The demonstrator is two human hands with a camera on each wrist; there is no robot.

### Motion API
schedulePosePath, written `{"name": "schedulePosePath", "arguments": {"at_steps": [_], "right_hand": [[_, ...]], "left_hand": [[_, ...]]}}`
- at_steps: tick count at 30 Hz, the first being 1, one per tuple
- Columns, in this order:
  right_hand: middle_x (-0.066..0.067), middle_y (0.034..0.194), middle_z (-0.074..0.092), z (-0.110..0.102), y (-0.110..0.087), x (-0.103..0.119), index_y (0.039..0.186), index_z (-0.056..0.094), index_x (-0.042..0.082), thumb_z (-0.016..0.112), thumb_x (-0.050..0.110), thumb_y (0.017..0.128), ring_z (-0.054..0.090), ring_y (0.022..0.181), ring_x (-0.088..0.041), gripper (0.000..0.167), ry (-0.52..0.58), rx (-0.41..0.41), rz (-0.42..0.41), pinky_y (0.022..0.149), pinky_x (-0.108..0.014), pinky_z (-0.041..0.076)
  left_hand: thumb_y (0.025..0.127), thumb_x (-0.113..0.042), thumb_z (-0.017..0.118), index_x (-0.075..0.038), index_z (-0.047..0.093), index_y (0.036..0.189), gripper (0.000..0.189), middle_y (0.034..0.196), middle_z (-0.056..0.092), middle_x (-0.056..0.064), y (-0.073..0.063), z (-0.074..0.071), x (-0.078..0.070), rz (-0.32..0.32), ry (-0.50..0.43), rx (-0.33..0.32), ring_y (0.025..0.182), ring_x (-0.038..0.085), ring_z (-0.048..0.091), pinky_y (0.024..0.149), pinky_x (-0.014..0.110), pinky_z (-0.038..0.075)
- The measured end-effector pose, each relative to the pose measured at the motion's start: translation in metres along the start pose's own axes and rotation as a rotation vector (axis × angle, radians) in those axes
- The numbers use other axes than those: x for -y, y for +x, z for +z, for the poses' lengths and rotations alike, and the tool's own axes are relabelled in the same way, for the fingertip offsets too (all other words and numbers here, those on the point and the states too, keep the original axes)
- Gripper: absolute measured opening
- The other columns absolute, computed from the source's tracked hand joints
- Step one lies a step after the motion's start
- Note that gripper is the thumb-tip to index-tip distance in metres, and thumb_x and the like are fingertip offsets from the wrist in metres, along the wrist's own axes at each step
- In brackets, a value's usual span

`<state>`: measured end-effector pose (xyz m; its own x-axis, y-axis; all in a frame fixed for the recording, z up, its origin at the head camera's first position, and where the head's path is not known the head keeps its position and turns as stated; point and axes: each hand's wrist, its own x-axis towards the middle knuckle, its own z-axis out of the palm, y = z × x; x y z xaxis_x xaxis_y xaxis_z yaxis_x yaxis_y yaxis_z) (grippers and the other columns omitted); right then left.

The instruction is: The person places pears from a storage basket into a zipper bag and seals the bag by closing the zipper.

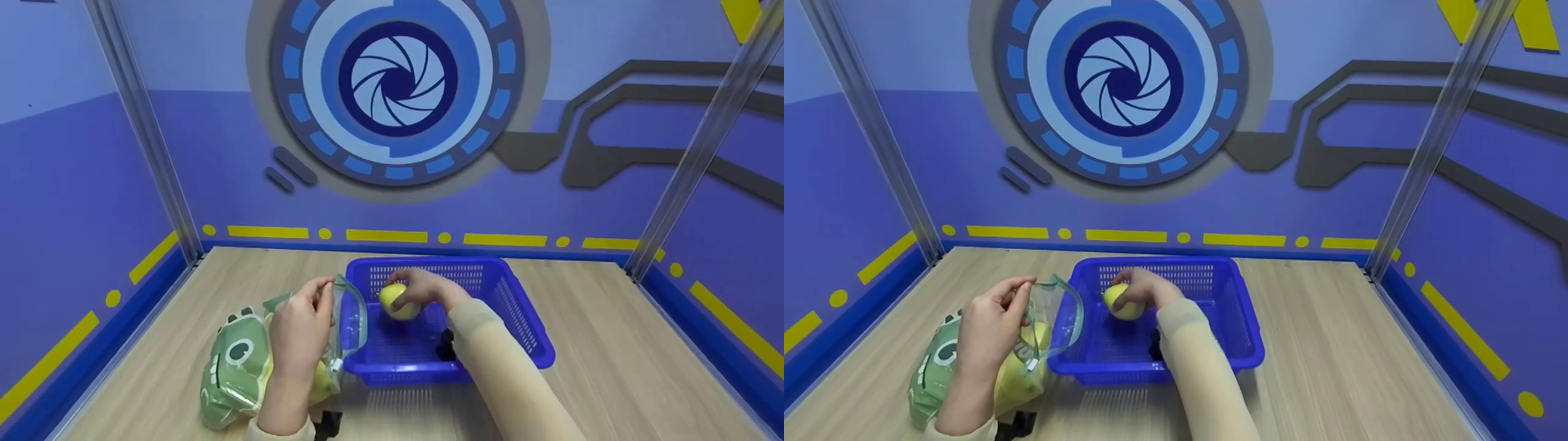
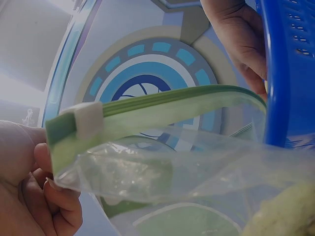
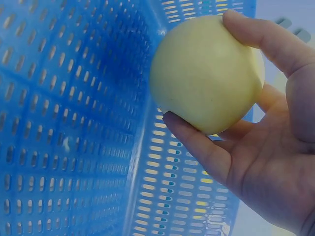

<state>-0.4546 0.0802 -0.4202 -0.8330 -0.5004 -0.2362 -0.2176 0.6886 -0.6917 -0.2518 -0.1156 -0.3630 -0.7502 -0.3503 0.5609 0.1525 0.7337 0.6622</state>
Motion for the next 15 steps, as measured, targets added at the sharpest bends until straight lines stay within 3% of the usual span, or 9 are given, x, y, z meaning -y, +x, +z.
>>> {"name": "schedulePosePath", "arguments": {"at_steps": [7,15], "right_hand": [[-0.012,0.122,0.062,-0.0055,-0.0025,0.0029,0.126,0.067,0.022,0.084,0.019,0.078,0.063,0.094,-0.023,0.051,0.027,-0.003,-0.021,0.075,-0.034,0.058],[-0.012,0.126,0.061,-0.0092,-0.0045,0.0045,0.126,0.067,0.022,0.084,0.018,0.079,0.062,0.097,-0.023,0.051,0.04,-0.028,-0.052,0.077,-0.033,0.057]], "left_hand": [[0.1,-0.014,0.065,-0.008,0.079,0.109,0.018,0.057,0.059,-0.001,0.0002,0.0006,-0.0003,0.016,0.0,-0.009,0.048,0.006,0.054,0.047,0.024,0.033],[0.101,-0.015,0.064,-0.007,0.078,0.112,0.02,0.06,0.056,-0.001,-0.0007,-0.0009,-0.0033,-0.024,0.0,0.025,0.05,0.006,0.053,0.048,0.023,0.033]]}}
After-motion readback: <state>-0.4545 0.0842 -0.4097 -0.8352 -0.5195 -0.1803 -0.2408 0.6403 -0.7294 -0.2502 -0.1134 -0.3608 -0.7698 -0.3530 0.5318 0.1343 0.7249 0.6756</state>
